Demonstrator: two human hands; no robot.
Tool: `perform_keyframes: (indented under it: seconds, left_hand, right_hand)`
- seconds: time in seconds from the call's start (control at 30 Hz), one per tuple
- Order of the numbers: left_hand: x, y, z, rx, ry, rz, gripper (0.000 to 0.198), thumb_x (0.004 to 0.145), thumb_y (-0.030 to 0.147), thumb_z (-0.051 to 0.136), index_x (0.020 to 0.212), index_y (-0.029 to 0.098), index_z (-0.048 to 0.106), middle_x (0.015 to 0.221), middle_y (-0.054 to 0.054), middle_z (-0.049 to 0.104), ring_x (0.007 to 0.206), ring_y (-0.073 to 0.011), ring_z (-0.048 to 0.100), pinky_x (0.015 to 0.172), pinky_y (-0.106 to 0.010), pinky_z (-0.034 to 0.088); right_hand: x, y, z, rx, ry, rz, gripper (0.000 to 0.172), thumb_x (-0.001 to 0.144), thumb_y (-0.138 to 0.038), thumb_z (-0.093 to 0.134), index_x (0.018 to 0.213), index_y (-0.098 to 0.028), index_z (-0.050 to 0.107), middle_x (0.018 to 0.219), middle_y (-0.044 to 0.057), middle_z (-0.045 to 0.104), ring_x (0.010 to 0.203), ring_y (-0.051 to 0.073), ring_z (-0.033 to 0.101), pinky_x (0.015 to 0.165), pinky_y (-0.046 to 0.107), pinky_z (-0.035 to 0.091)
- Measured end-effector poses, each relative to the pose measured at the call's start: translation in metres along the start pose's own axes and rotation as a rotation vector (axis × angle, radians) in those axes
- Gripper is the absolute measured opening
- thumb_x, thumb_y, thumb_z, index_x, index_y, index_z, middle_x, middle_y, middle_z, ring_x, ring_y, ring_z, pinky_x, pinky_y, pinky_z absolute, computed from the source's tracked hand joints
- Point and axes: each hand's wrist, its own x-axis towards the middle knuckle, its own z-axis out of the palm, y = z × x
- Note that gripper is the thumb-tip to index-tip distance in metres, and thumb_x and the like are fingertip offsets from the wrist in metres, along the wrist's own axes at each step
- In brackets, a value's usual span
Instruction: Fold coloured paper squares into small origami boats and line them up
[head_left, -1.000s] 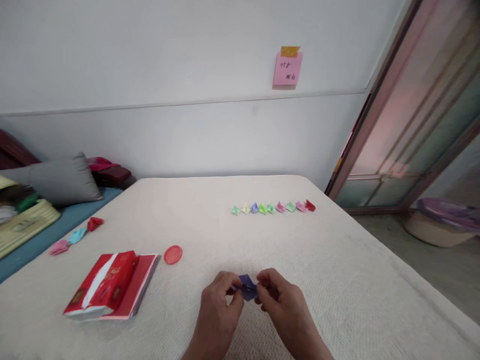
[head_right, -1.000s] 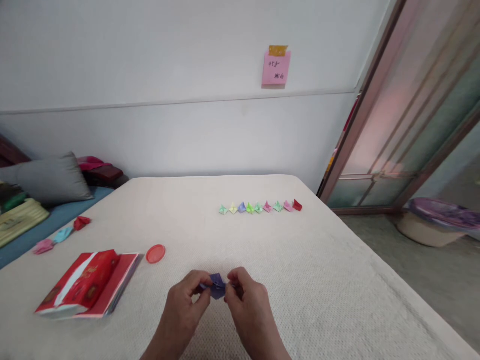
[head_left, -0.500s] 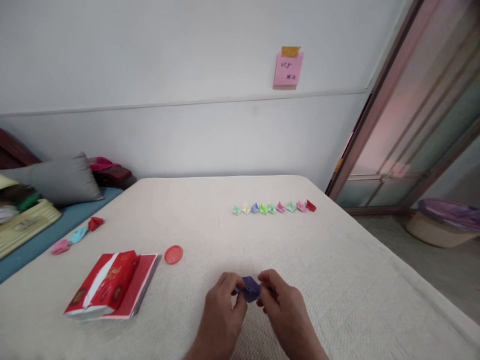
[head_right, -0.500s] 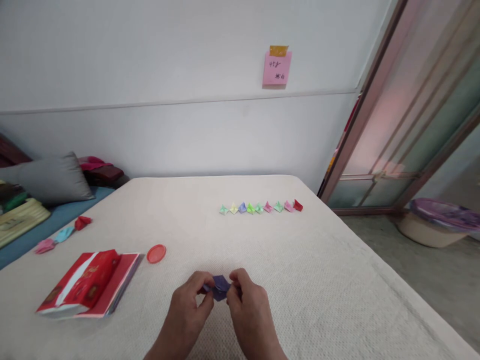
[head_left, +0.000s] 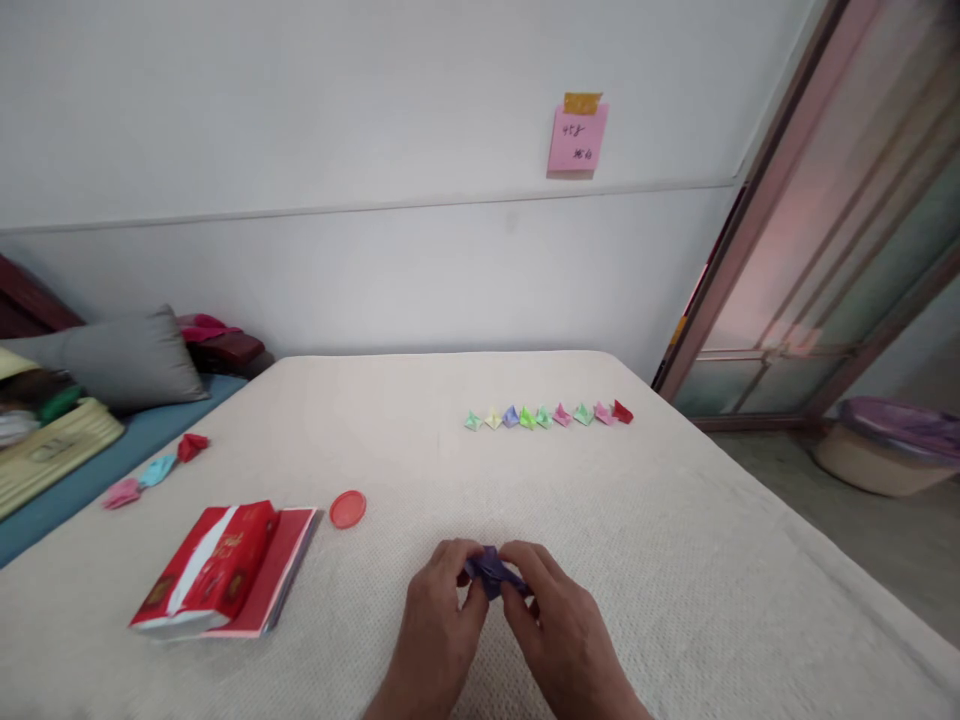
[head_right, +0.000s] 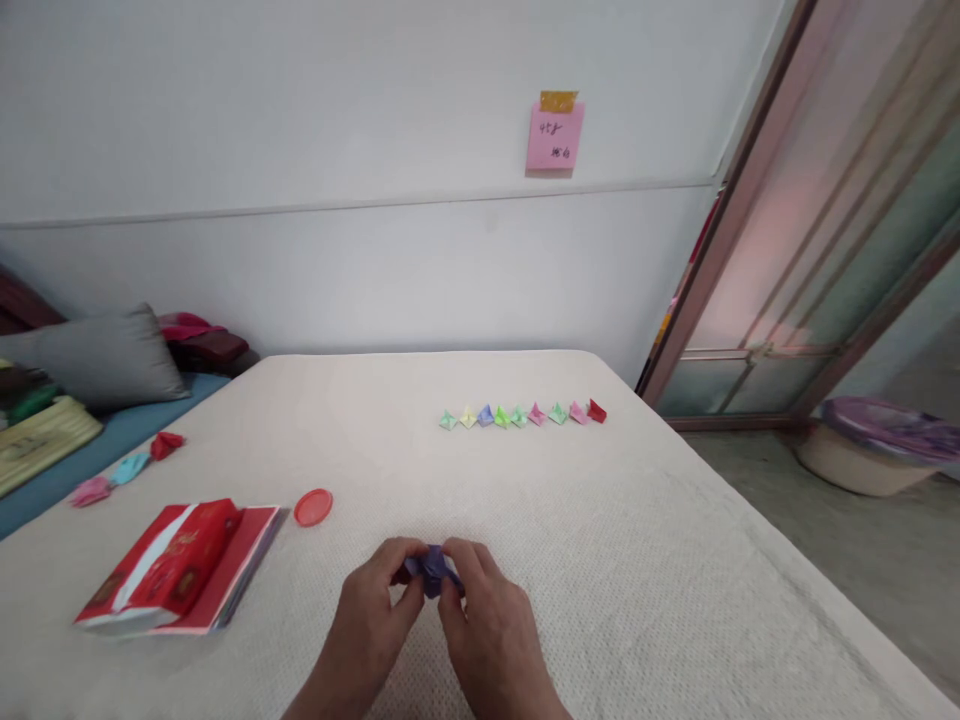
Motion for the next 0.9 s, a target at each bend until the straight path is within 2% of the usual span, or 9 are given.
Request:
perform_keyframes:
  seconds: [0.1, 0.2, 0.33, 0.47, 0.6, 0.77, 0.83, 0.9]
  left_hand:
    - [0.001, -0.001, -0.001, -0.026, 0.016, -0.013, 0.020, 0.081, 0.008, 0.049, 0.092, 0.020, 0.062, 0.086, -0.003, 0.067, 0.079, -0.0181, 0.063, 0.073, -0.031, 0.049]
    - [0.001, -0.002, -0.004, -0.019, 0.022, -0.022, 0.019, 0.083, 0.011, 0.049, 0.094, 0.020, 0.061, 0.088, -0.003, 0.068, 0.080, -0.0180, 0.064, 0.074, -0.032, 0.049]
    - [0.002, -0.002, -0.006, 0.016, 0.011, -0.013, 0.021, 0.082, 0.009, 0.048, 0.095, 0.019, 0.061, 0.089, -0.004, 0.067, 0.080, -0.0180, 0.063, 0.075, -0.033, 0.049]
    - [0.001, -0.001, -0.006, 0.017, -0.015, 0.012, 0.023, 0.081, 0.008, 0.048, 0.095, 0.020, 0.061, 0.089, -0.003, 0.067, 0.080, -0.0176, 0.063, 0.075, -0.032, 0.049]
    - [0.000, -0.002, -0.006, -0.042, -0.017, -0.039, 0.027, 0.083, 0.013, 0.049, 0.108, 0.020, 0.057, 0.097, -0.005, 0.068, 0.082, -0.0174, 0.064, 0.078, -0.032, 0.050]
    - [0.003, -0.008, -0.011, -0.136, -0.049, -0.140, 0.046, 0.078, 0.012, 0.051, 0.123, 0.021, 0.048, 0.113, -0.009, 0.066, 0.089, -0.0177, 0.065, 0.080, -0.032, 0.052]
    - [0.005, -0.012, -0.014, -0.132, -0.027, -0.137, 0.045, 0.076, 0.010, 0.049, 0.120, 0.020, 0.051, 0.112, -0.009, 0.066, 0.093, -0.0186, 0.065, 0.080, -0.032, 0.052]
    - [0.006, -0.015, -0.016, -0.106, 0.012, -0.122, 0.034, 0.077, 0.011, 0.048, 0.109, 0.020, 0.057, 0.104, -0.008, 0.068, 0.092, -0.0194, 0.065, 0.077, -0.031, 0.052]
  right_hand:
    - [-0.002, 0.001, 0.003, -0.006, 0.013, -0.101, 0.023, 0.085, -0.014, 0.042, 0.101, -0.023, 0.056, 0.106, 0.009, 0.064, 0.068, 0.018, 0.067, 0.054, 0.028, 0.053]
    - [-0.003, 0.005, 0.005, -0.028, 0.069, -0.167, 0.024, 0.082, -0.009, 0.042, 0.095, -0.021, 0.058, 0.108, 0.012, 0.063, 0.075, 0.020, 0.068, 0.057, 0.030, 0.055]
    - [-0.001, 0.011, 0.003, -0.051, 0.111, -0.258, 0.027, 0.085, -0.007, 0.037, 0.093, -0.020, 0.060, 0.096, 0.010, 0.066, 0.075, 0.019, 0.068, 0.063, 0.031, 0.057]
    - [-0.001, 0.012, 0.000, -0.061, 0.104, -0.328, 0.028, 0.087, -0.006, 0.036, 0.086, -0.020, 0.061, 0.080, 0.006, 0.065, 0.065, 0.015, 0.065, 0.058, 0.024, 0.054]
    - [-0.001, 0.011, -0.002, -0.088, 0.140, -0.349, 0.028, 0.088, -0.008, 0.036, 0.086, -0.018, 0.062, 0.076, 0.006, 0.064, 0.062, 0.014, 0.063, 0.056, 0.023, 0.053]
    - [0.000, 0.010, -0.006, -0.116, 0.177, -0.338, 0.027, 0.087, -0.008, 0.037, 0.083, -0.018, 0.062, 0.075, 0.006, 0.064, 0.060, 0.014, 0.063, 0.055, 0.021, 0.051]
    - [0.001, 0.010, -0.007, -0.134, 0.191, -0.330, 0.027, 0.086, -0.007, 0.037, 0.080, -0.018, 0.062, 0.074, 0.006, 0.064, 0.059, 0.014, 0.063, 0.054, 0.021, 0.051]
    - [0.001, 0.010, -0.008, -0.146, 0.197, -0.325, 0.027, 0.084, -0.007, 0.038, 0.079, -0.018, 0.061, 0.073, 0.006, 0.064, 0.059, 0.014, 0.063, 0.053, 0.021, 0.050]
